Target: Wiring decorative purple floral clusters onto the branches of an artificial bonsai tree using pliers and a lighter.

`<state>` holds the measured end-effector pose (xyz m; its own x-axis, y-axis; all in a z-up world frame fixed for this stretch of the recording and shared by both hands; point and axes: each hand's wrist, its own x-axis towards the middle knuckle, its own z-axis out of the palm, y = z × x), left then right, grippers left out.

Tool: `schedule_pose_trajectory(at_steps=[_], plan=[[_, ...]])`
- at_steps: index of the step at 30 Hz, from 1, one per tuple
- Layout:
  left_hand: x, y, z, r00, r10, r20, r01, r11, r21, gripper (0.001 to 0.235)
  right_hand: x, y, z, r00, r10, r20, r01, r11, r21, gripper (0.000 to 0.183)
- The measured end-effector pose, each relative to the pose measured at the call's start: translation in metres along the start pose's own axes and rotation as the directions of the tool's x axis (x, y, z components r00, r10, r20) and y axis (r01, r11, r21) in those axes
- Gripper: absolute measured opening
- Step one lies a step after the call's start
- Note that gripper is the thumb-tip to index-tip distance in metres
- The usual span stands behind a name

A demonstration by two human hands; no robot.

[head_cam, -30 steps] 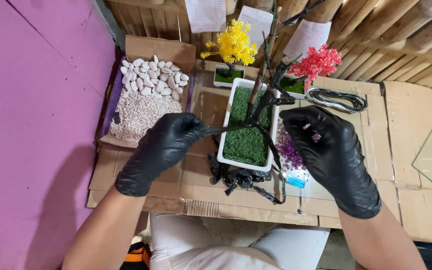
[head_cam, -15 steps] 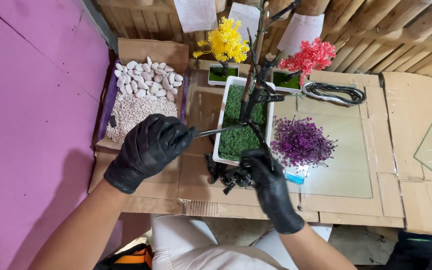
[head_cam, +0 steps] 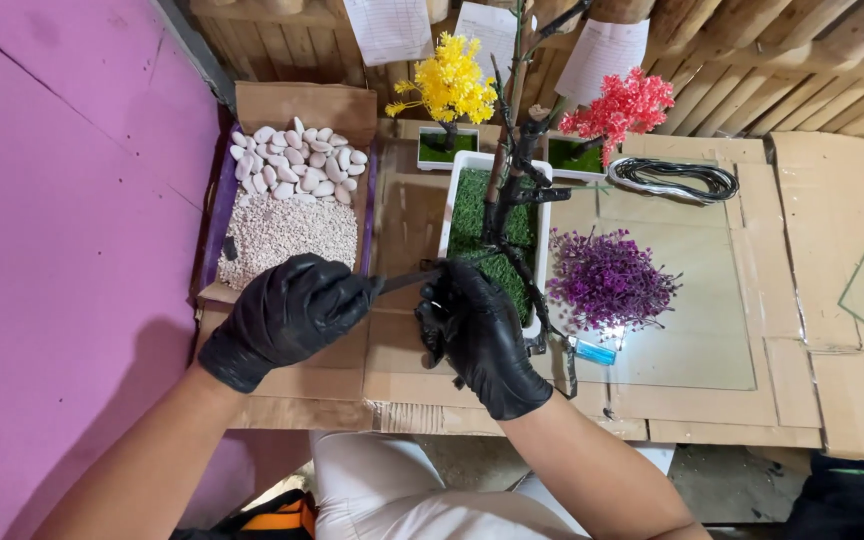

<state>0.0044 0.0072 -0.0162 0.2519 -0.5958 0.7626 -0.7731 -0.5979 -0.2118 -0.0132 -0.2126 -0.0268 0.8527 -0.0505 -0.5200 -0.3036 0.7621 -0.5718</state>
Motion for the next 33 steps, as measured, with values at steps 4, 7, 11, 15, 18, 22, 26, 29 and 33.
schedule_pose_trajectory(at_steps=[4, 7, 11, 15, 18, 22, 26, 29, 33], plan=[[-0.011, -0.001, 0.002, 0.998, 0.049, 0.044, -0.047, 0.998, -0.050, 0.020, -0.002, 0.000, 0.004, 0.999, 0.012, -0.035, -0.013, 0.999, -0.042, 0.012], [-0.009, 0.004, -0.001, 0.999, -0.015, 0.034, 0.016, 0.999, -0.033, 0.025, -0.008, -0.001, 0.010, 0.999, 0.000, -0.036, -0.001, 1.000, -0.022, 0.011], [-0.006, -0.002, -0.012, 0.995, -0.076, 0.069, 0.083, 0.991, -0.107, 0.020, -0.019, -0.004, 0.019, 1.000, 0.012, -0.024, -0.013, 0.999, -0.047, 0.012], [-0.028, 0.005, -0.001, 0.859, -0.481, 0.175, 0.506, 0.851, -0.139, 0.080, -0.016, -0.007, 0.020, 1.000, 0.003, 0.025, -0.002, 0.999, -0.038, 0.012], [-0.082, 0.038, 0.049, 0.450, -0.802, 0.393, 0.848, 0.245, -0.470, 0.030, -0.010, -0.006, 0.018, 0.999, -0.015, 0.039, 0.016, 0.999, -0.032, 0.011], [-0.007, 0.091, 0.031, -0.006, -0.923, 0.385, 0.995, -0.044, -0.090, 0.026, -0.004, -0.003, 0.016, 0.997, -0.051, 0.066, 0.054, 0.998, -0.040, 0.010], [0.062, 0.103, 0.020, -0.125, -0.917, 0.378, 0.912, -0.256, -0.320, 0.035, -0.015, -0.009, 0.024, 0.997, -0.059, 0.047, 0.063, 0.992, -0.105, 0.012], [0.048, 0.101, 0.015, -0.210, -0.884, 0.417, 0.845, -0.379, -0.378, 0.039, -0.014, -0.008, 0.023, 0.997, -0.066, 0.044, 0.071, 0.989, -0.128, 0.013], [0.020, 0.099, 0.010, -0.348, -0.763, 0.545, 0.814, -0.534, -0.228, 0.057, 0.004, 0.000, 0.010, 0.991, -0.122, 0.050, 0.128, 0.981, -0.144, 0.012]])
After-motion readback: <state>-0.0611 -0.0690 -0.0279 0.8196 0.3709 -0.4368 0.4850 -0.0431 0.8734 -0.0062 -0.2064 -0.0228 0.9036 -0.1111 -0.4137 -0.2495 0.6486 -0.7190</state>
